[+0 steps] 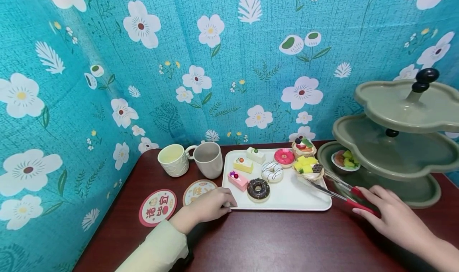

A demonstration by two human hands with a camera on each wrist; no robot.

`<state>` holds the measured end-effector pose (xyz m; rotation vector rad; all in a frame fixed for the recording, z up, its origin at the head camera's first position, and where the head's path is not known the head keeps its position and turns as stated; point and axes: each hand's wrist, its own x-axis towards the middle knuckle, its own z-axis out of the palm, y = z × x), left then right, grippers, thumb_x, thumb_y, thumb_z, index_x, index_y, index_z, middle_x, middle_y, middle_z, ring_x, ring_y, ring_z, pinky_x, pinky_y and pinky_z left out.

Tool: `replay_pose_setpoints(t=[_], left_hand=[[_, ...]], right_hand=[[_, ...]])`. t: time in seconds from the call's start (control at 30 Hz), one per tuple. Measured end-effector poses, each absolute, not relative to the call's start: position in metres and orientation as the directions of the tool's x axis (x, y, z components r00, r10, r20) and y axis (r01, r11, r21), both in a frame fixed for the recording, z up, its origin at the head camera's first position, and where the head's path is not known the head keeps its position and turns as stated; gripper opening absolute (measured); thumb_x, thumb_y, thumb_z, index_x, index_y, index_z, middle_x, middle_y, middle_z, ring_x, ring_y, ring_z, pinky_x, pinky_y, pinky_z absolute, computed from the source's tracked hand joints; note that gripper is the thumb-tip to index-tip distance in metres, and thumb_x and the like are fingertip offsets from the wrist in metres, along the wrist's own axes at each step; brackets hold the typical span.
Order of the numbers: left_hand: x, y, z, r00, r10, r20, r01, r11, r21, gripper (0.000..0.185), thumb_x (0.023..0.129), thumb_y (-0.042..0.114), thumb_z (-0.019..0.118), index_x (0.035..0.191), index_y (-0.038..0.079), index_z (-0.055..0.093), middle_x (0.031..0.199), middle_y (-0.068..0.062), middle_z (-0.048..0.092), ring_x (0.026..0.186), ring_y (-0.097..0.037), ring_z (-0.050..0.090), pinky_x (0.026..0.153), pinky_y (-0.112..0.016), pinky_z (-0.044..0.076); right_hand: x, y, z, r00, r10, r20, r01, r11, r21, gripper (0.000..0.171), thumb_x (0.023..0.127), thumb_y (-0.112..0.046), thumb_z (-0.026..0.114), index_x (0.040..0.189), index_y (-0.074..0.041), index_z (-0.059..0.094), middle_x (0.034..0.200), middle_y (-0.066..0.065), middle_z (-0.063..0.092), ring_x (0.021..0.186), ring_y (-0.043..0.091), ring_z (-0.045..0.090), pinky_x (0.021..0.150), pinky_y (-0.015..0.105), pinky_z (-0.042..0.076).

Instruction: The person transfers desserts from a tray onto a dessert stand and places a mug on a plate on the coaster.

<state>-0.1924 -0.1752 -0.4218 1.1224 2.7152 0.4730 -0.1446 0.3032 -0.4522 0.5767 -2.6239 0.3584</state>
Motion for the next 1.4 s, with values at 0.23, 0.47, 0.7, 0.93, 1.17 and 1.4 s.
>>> replay_pose_setpoints(t=[0.23, 0.47, 0.7, 0.93, 1.17, 1.4], left_hand=[[-0.192, -0.175, -0.423, -0.699, 0.715, -0.014, 0.669, 0.661, 0.340, 0.012, 0.090, 0.003, 0.075, 0.099, 0.011, 0.078, 0.097, 0.002, 0.066, 0.092, -0.008, 0.061, 0.084, -0.025, 0.052], [-0.193, -0.176, -0.423, -0.696, 0.718, -0.013, 0.672, 0.659, 0.338, 0.013, 0.090, 0.002, 0.075, 0.099, 0.011, 0.078, 0.097, 0.002, 0.066, 0.091, -0.008, 0.060, 0.084, -0.025, 0.052], [-0.194, -0.177, -0.424, -0.698, 0.715, -0.029, 0.664, 0.662, 0.348, 0.013, 0.090, 0.002, 0.077, 0.099, 0.011, 0.078, 0.097, 0.002, 0.066, 0.089, -0.008, 0.060, 0.082, -0.024, 0.052], [-0.194, -0.176, -0.424, -0.698, 0.716, -0.026, 0.666, 0.661, 0.346, 0.014, 0.089, 0.002, 0.077, 0.099, 0.011, 0.078, 0.097, 0.002, 0.066, 0.090, -0.008, 0.060, 0.082, -0.025, 0.052], [-0.194, -0.177, -0.424, -0.692, 0.721, -0.019, 0.673, 0.655, 0.343, 0.014, 0.089, 0.001, 0.077, 0.099, 0.011, 0.078, 0.096, 0.002, 0.066, 0.090, -0.008, 0.060, 0.082, -0.025, 0.052], [-0.193, -0.176, -0.423, -0.686, 0.727, -0.009, 0.682, 0.648, 0.339, 0.013, 0.089, 0.002, 0.076, 0.099, 0.010, 0.078, 0.096, 0.001, 0.067, 0.090, -0.009, 0.061, 0.083, -0.024, 0.052]], right_hand=[[-0.140, 0.307, -0.448, -0.830, -0.312, 0.463, -0.422, 0.893, -0.155, 0.057, 0.068, -0.022, 0.093, 0.111, 0.009, 0.072, 0.091, 0.003, 0.056, 0.078, 0.024, 0.052, 0.061, 0.043, 0.047], [-0.135, 0.313, -0.445, -0.830, -0.296, 0.473, -0.406, 0.902, -0.149, 0.059, 0.065, -0.022, 0.094, 0.108, 0.011, 0.072, 0.092, 0.006, 0.057, 0.079, 0.025, 0.052, 0.059, 0.041, 0.046], [-0.131, 0.321, -0.447, -0.822, -0.285, 0.492, -0.400, 0.905, -0.144, 0.059, 0.066, -0.027, 0.094, 0.106, 0.010, 0.072, 0.090, 0.006, 0.057, 0.078, 0.025, 0.050, 0.059, 0.040, 0.044], [-0.126, 0.333, -0.447, -0.825, -0.274, 0.495, -0.383, 0.914, -0.132, 0.063, 0.068, -0.036, 0.092, 0.104, 0.012, 0.072, 0.088, 0.004, 0.054, 0.075, 0.024, 0.048, 0.061, 0.039, 0.039], [-0.123, 0.341, -0.447, -0.821, -0.270, 0.504, -0.375, 0.919, -0.118, 0.074, 0.074, -0.053, 0.085, 0.106, 0.013, 0.071, 0.086, 0.004, 0.053, 0.073, 0.022, 0.044, 0.058, 0.036, 0.036], [-0.118, 0.350, -0.451, -0.788, -0.238, 0.568, -0.375, 0.917, -0.137, 0.094, 0.079, -0.077, 0.063, 0.105, 0.013, 0.070, 0.084, 0.004, 0.054, 0.071, 0.020, 0.042, 0.057, 0.028, 0.032]])
